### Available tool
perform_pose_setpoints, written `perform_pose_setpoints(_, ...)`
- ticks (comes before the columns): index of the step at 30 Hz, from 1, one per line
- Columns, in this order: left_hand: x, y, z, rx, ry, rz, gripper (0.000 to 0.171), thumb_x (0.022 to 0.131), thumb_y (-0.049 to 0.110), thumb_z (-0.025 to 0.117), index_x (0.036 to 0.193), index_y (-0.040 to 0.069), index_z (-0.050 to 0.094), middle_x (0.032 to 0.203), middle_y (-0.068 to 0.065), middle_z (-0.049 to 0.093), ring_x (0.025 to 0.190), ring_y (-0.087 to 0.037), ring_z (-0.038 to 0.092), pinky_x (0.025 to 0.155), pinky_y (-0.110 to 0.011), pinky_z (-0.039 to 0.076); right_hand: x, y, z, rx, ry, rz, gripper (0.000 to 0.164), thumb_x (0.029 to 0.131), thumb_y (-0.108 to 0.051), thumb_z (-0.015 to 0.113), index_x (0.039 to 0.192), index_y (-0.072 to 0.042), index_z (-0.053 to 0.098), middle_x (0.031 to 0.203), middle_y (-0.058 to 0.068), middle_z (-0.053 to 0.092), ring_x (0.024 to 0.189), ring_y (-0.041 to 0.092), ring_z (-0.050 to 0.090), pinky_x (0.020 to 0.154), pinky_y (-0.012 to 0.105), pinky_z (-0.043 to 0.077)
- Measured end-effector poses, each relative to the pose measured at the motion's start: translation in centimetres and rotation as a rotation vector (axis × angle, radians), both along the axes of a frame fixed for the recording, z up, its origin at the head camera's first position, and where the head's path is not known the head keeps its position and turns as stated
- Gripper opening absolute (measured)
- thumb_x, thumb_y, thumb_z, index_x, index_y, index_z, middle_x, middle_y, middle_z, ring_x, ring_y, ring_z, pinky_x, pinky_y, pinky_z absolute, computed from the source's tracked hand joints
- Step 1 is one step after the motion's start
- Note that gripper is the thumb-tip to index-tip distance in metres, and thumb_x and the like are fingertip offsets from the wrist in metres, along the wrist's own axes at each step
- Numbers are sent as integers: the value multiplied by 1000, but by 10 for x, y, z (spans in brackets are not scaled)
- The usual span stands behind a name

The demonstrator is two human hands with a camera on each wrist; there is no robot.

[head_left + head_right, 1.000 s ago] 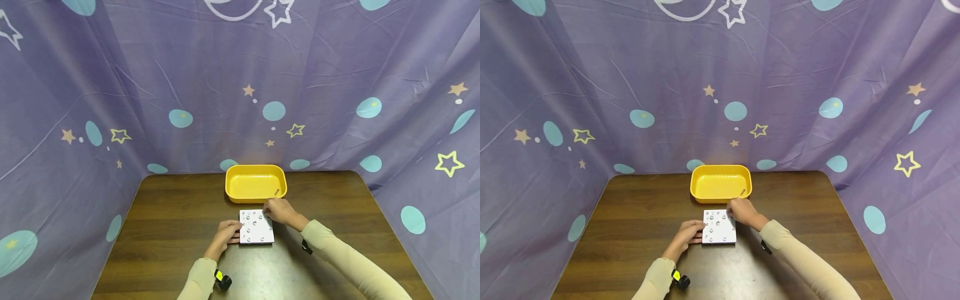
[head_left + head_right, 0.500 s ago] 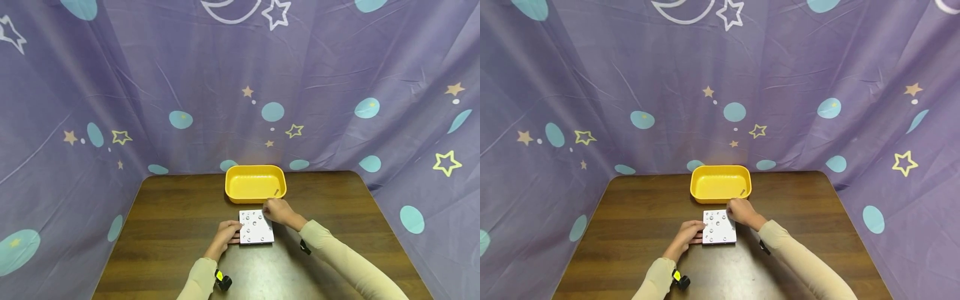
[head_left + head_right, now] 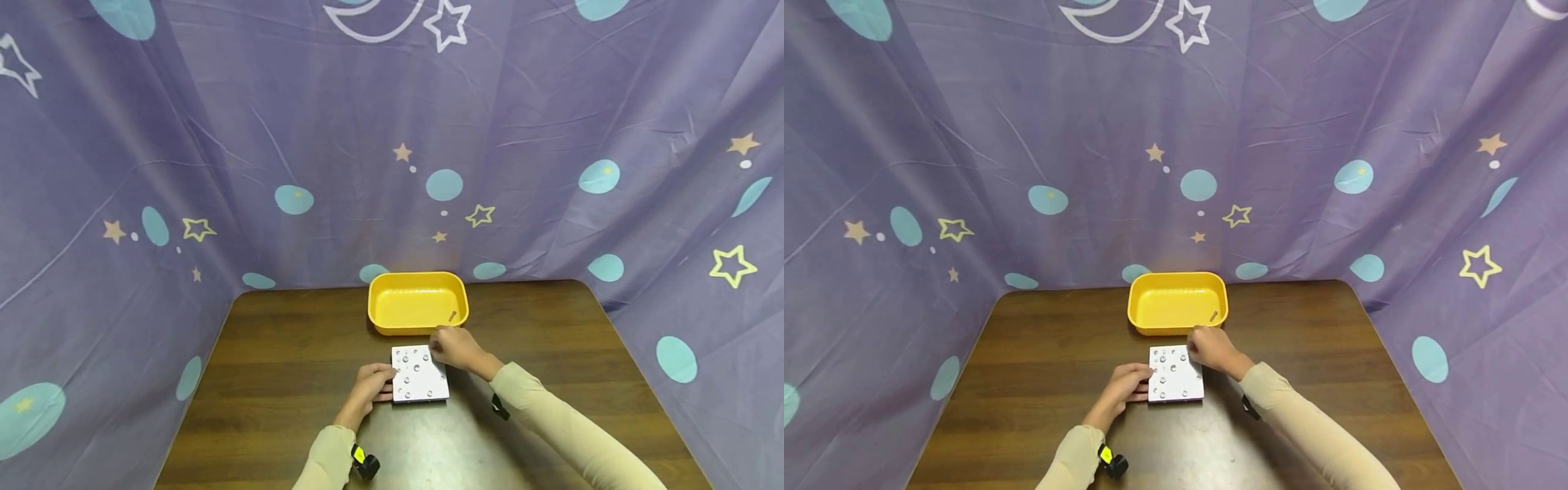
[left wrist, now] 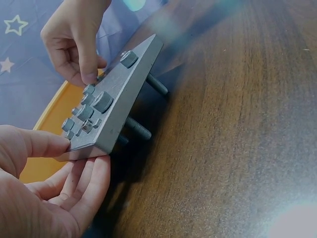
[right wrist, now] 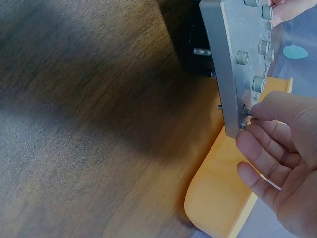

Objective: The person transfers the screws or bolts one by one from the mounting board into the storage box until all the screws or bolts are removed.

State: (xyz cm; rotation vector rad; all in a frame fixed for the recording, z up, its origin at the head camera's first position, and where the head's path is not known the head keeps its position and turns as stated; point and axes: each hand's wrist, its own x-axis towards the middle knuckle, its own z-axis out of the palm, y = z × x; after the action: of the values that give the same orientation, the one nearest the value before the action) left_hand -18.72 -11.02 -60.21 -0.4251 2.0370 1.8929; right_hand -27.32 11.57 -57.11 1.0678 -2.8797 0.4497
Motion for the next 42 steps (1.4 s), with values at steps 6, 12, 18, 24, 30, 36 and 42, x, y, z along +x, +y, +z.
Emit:
perform_pose_setpoints(6, -1, 1, 1, -1, 4, 5, 36, 96, 14, 64, 123, -10, 63, 96, -12, 70, 74, -14, 69, 68, -33, 65, 1, 0, 2, -21, -6, -9, 16, 81, -12, 78, 70, -17, 67, 67, -8, 55, 63, 5, 45, 53, 21, 38)
perform_pose_setpoints(12, -2, 2, 0, -11, 4, 6, 37, 97, 15, 63, 124, -10, 62, 99, -13, 70, 76, -15, 69, 69, -35, 65, 1, 1, 3, -33, -43, -29, 11, 82, -13, 76, 75, -17, 68, 71, -8, 60, 65, 4, 48, 55, 22, 43)
perform_pose_setpoints(18, -2, 1, -2, -3, 9, 11, 38, 97, 15, 64, 124, -10, 62, 98, -13, 70, 75, -16, 68, 68, -35, 65, 1, 1, 4, -21, -53, -39, 11, 83, -15, 77, 77, -16, 68, 73, -7, 58, 65, 5, 47, 54, 22, 42)
perform_pose_setpoints(24, -1, 0, -3, 5, 10, 12, 37, 96, 13, 63, 123, -10, 62, 97, -12, 70, 74, -15, 68, 67, -33, 65, 1, 1, 7, -5, -29, -21, 11, 83, -18, 77, 78, -16, 67, 73, -7, 57, 67, 5, 47, 55, 21, 41)
perform_pose_setpoints(30, 0, 0, -3, 2, 13, 9, 37, 96, 14, 63, 124, -10, 62, 99, -13, 70, 74, -15, 68, 67, -33, 65, -1, 1, 9, -3, -37, -4, 13, 83, -15, 76, 76, -16, 66, 72, -7, 55, 66, 5, 47, 55, 20, 40)
perform_pose_setpoints(36, 1, 0, -3, 6, 18, 7, 37, 96, 14, 63, 124, -10, 62, 98, -13, 70, 74, -15, 68, 68, -34, 65, -1, 2, 12, -20, -67, -2, 13, 82, -12, 76, 78, -15, 65, 73, -6, 55, 67, 5, 47, 56, 20, 40)
perform_pose_setpoints(42, -1, -1, -6, 6, 21, 7, 37, 96, 14, 63, 124, -10, 62, 96, -12, 70, 74, -14, 68, 67, -33, 64, -2, 3, 14, -40, -102, -1, 13, 84, -11, 76, 79, -14, 64, 74, -6, 55, 68, 6, 47, 57, 20, 41)
